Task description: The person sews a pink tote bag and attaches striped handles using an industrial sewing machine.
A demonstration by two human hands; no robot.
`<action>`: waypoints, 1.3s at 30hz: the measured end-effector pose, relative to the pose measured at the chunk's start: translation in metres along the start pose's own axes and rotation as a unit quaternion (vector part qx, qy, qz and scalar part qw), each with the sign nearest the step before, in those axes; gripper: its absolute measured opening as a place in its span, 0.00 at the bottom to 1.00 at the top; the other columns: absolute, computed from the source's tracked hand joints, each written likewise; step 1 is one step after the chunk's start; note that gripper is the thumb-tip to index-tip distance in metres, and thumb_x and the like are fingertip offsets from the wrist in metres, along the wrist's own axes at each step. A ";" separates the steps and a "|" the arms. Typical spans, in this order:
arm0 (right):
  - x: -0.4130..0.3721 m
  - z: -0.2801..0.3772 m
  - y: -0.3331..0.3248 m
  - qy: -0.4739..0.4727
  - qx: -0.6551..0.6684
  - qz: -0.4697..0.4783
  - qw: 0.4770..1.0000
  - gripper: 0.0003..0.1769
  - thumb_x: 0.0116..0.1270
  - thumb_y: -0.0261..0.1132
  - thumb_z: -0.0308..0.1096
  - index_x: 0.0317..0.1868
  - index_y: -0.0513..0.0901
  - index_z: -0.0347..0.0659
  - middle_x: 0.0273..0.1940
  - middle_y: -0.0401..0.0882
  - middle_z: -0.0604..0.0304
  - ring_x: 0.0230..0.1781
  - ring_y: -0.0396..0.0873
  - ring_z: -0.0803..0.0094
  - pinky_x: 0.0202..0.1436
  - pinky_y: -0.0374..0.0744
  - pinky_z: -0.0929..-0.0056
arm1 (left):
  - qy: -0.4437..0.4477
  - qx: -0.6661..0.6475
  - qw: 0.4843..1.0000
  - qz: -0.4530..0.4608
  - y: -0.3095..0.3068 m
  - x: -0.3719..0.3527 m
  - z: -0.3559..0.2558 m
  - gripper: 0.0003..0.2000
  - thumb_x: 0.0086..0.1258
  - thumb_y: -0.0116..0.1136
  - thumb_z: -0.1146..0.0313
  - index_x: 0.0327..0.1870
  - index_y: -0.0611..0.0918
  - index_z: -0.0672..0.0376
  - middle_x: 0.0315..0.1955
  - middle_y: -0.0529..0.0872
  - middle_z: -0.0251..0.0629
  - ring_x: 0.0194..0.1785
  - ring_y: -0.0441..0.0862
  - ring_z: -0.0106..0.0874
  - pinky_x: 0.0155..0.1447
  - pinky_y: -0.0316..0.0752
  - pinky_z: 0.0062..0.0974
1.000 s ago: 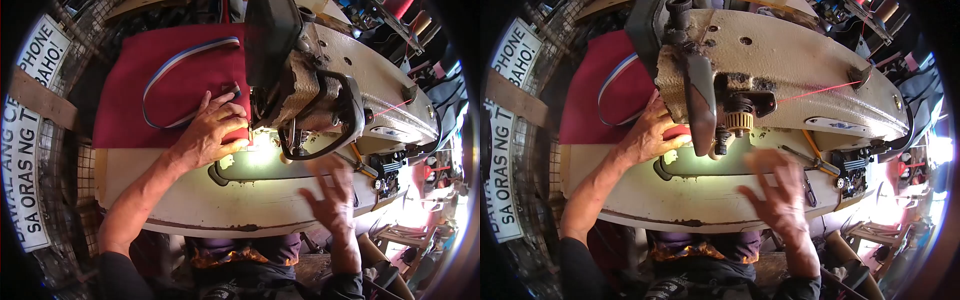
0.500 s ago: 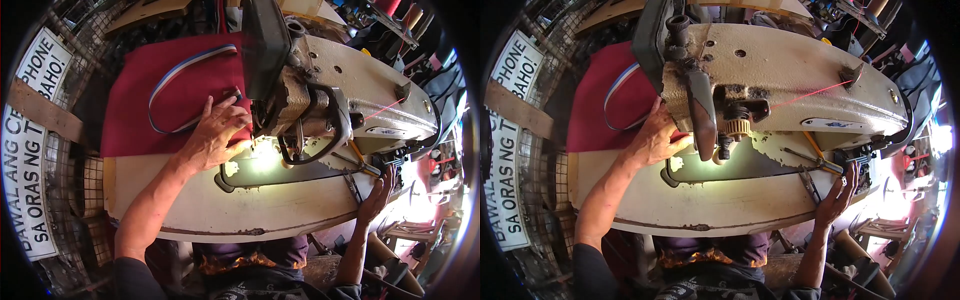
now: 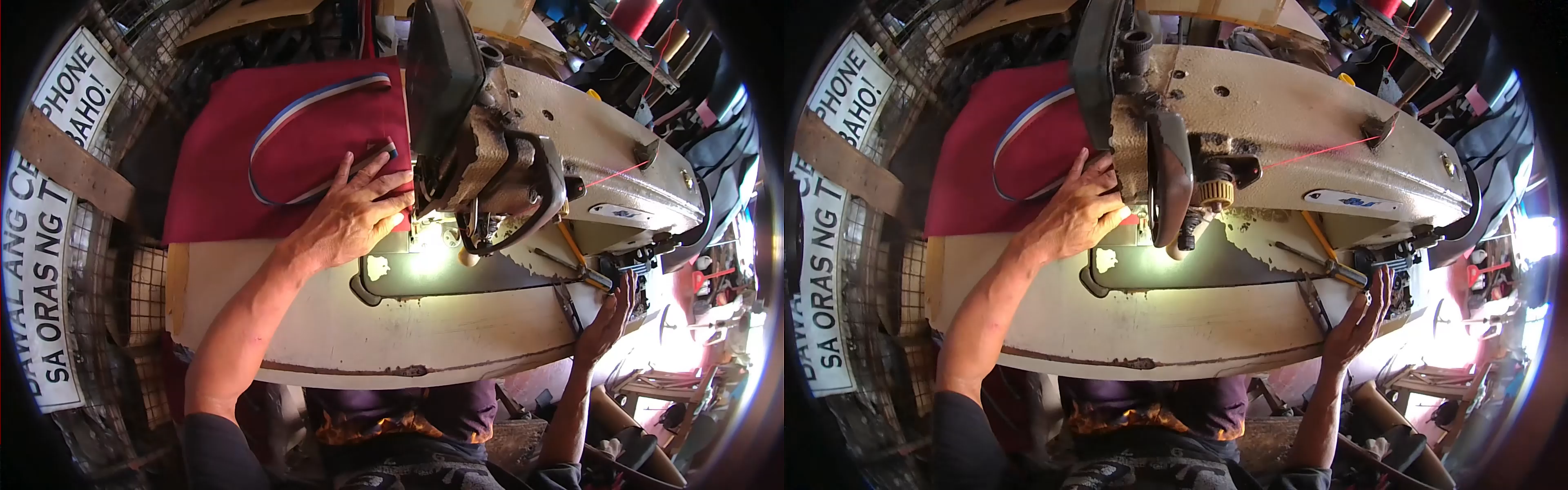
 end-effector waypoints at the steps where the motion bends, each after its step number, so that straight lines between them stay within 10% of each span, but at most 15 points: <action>1: 0.000 0.001 0.000 0.001 0.004 0.001 1.000 0.24 0.85 0.51 0.36 0.74 0.75 0.35 0.75 0.71 0.44 0.78 0.67 0.49 0.80 0.63 0.51 | -0.003 -0.004 1.000 0.002 0.001 -0.001 0.000 0.17 0.79 0.57 0.62 0.64 0.86 0.53 0.71 0.75 0.32 0.84 0.58 0.44 0.82 0.49 0.71; 21: 0.001 0.003 0.000 0.042 -0.039 0.003 0.998 0.18 0.85 0.54 0.32 0.59 0.87 0.29 0.63 0.84 0.48 0.67 0.79 0.54 0.71 0.75 0.59 | 0.003 -0.013 1.000 -0.021 -0.001 -0.001 0.001 0.16 0.78 0.59 0.61 0.62 0.87 0.53 0.71 0.76 0.33 0.83 0.59 0.43 0.82 0.51 0.68; 33: 0.000 0.007 -0.004 -0.031 -0.062 -0.030 0.997 0.27 0.84 0.53 0.36 0.78 0.69 0.37 0.78 0.66 0.47 0.74 0.70 0.55 0.71 0.72 0.59 | 0.002 -0.029 0.999 -0.024 -0.004 -0.005 -0.008 0.13 0.77 0.62 0.63 0.57 0.87 0.56 0.70 0.76 0.36 0.83 0.61 0.44 0.83 0.52 0.66; 39: -0.007 0.003 -0.007 0.003 -0.029 -0.049 0.998 0.23 0.83 0.53 0.36 0.72 0.76 0.37 0.66 0.76 0.49 0.59 0.76 0.60 0.61 0.75 0.62 | -0.006 -0.021 0.999 -0.035 -0.003 -0.002 -0.002 0.14 0.78 0.61 0.62 0.59 0.87 0.56 0.70 0.77 0.37 0.82 0.62 0.43 0.83 0.51 0.64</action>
Point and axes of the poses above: each hand's wrist, its own x-axis towards the middle knuckle, its own y-axis out of the palm, z = x × y, the point moved 5 cm from there along x, towards the middle knuckle
